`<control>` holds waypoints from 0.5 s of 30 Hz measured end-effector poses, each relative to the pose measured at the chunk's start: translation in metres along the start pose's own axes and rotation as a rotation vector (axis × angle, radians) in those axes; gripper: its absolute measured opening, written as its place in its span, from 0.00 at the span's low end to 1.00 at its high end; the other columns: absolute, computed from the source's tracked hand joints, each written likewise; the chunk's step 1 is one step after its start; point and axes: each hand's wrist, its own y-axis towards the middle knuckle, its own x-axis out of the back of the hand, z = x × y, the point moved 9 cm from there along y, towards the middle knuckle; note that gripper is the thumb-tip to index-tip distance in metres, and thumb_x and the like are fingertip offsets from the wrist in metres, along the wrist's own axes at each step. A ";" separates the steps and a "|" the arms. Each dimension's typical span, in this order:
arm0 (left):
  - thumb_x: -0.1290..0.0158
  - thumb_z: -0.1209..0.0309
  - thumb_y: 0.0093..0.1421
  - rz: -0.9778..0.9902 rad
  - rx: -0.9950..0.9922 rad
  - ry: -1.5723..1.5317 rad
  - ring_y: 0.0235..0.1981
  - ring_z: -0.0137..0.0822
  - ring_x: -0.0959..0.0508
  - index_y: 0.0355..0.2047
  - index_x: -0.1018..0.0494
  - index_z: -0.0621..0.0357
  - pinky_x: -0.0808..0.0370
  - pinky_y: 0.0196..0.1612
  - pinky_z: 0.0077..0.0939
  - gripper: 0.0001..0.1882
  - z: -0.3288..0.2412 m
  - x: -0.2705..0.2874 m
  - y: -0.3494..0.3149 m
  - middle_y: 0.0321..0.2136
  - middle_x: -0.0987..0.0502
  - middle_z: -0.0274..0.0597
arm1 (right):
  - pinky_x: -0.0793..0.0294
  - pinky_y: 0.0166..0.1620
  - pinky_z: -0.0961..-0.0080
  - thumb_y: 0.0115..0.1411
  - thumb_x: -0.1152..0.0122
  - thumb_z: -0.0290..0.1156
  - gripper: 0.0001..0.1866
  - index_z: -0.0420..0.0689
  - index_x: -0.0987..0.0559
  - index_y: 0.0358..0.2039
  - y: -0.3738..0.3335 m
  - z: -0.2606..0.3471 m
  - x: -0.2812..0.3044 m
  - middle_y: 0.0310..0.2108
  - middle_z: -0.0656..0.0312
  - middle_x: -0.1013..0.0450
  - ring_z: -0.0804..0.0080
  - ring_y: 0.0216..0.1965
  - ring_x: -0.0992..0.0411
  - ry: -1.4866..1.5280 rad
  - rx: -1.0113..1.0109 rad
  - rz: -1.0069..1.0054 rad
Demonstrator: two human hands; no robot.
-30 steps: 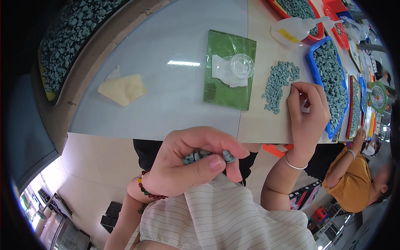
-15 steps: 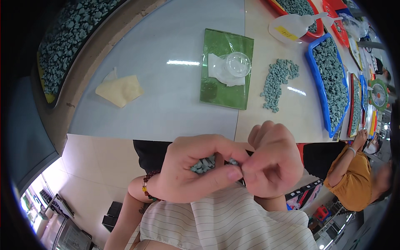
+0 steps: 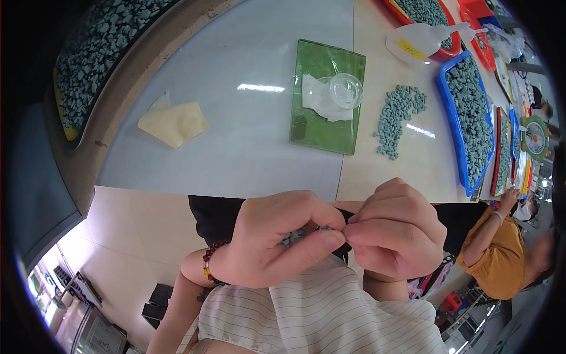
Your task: The person sorts small blue plastic molded parts by hand, inspecting them at a production workbench.
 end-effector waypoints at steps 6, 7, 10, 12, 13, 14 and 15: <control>0.49 0.74 0.53 0.007 0.013 -0.014 0.18 0.26 0.31 0.24 0.30 0.64 0.36 0.21 0.18 0.06 0.000 0.003 -0.001 0.19 0.28 0.38 | 0.32 0.24 0.78 0.31 0.36 0.21 0.12 0.42 0.22 0.23 0.007 0.005 -0.001 0.22 0.63 0.30 0.71 0.21 0.31 -0.114 0.043 0.066; 0.49 0.73 0.53 -0.020 0.044 -0.062 0.19 0.28 0.28 0.24 0.31 0.65 0.33 0.23 0.18 0.06 0.003 0.005 -0.001 0.20 0.27 0.39 | 0.32 0.24 0.78 0.31 0.36 0.20 0.12 0.41 0.23 0.23 0.012 0.005 0.005 0.22 0.63 0.30 0.71 0.21 0.31 -0.190 0.081 0.024; 0.48 0.73 0.54 -0.124 0.092 -0.260 0.21 0.31 0.24 0.26 0.31 0.66 0.29 0.25 0.19 0.07 0.004 0.006 -0.006 0.21 0.26 0.42 | 0.34 0.23 0.80 0.36 0.38 0.17 0.10 0.37 0.24 0.23 0.032 -0.001 0.014 0.22 0.61 0.30 0.71 0.20 0.32 -0.403 0.149 -0.095; 0.47 0.72 0.54 -0.207 0.106 -0.408 0.22 0.33 0.23 0.27 0.32 0.66 0.27 0.26 0.20 0.08 0.006 0.011 -0.010 0.22 0.26 0.44 | 0.35 0.23 0.82 0.40 0.39 0.14 0.07 0.34 0.25 0.23 0.041 -0.005 0.013 0.22 0.59 0.30 0.72 0.19 0.34 -0.536 0.181 -0.169; 0.47 0.72 0.54 -0.164 0.102 -0.419 0.22 0.33 0.23 0.28 0.32 0.66 0.27 0.26 0.20 0.09 0.007 0.010 -0.011 0.22 0.26 0.45 | 0.34 0.24 0.83 0.39 0.39 0.13 0.08 0.34 0.25 0.23 0.045 -0.008 0.007 0.23 0.59 0.30 0.73 0.20 0.33 -0.563 0.181 -0.133; 0.46 0.71 0.54 -0.121 0.097 -0.429 0.22 0.34 0.23 0.29 0.32 0.66 0.27 0.26 0.20 0.09 0.007 0.009 -0.012 0.22 0.26 0.45 | 0.34 0.25 0.84 0.39 0.39 0.11 0.09 0.34 0.25 0.24 0.047 -0.012 0.001 0.23 0.60 0.30 0.73 0.21 0.33 -0.588 0.182 -0.098; 0.46 0.71 0.54 -0.125 0.097 -0.429 0.22 0.34 0.23 0.29 0.32 0.66 0.27 0.26 0.20 0.09 0.010 0.013 -0.013 0.22 0.26 0.45 | 0.34 0.25 0.85 0.39 0.38 0.13 0.09 0.36 0.25 0.24 0.049 -0.014 -0.002 0.23 0.60 0.30 0.76 0.22 0.32 -0.614 0.200 -0.085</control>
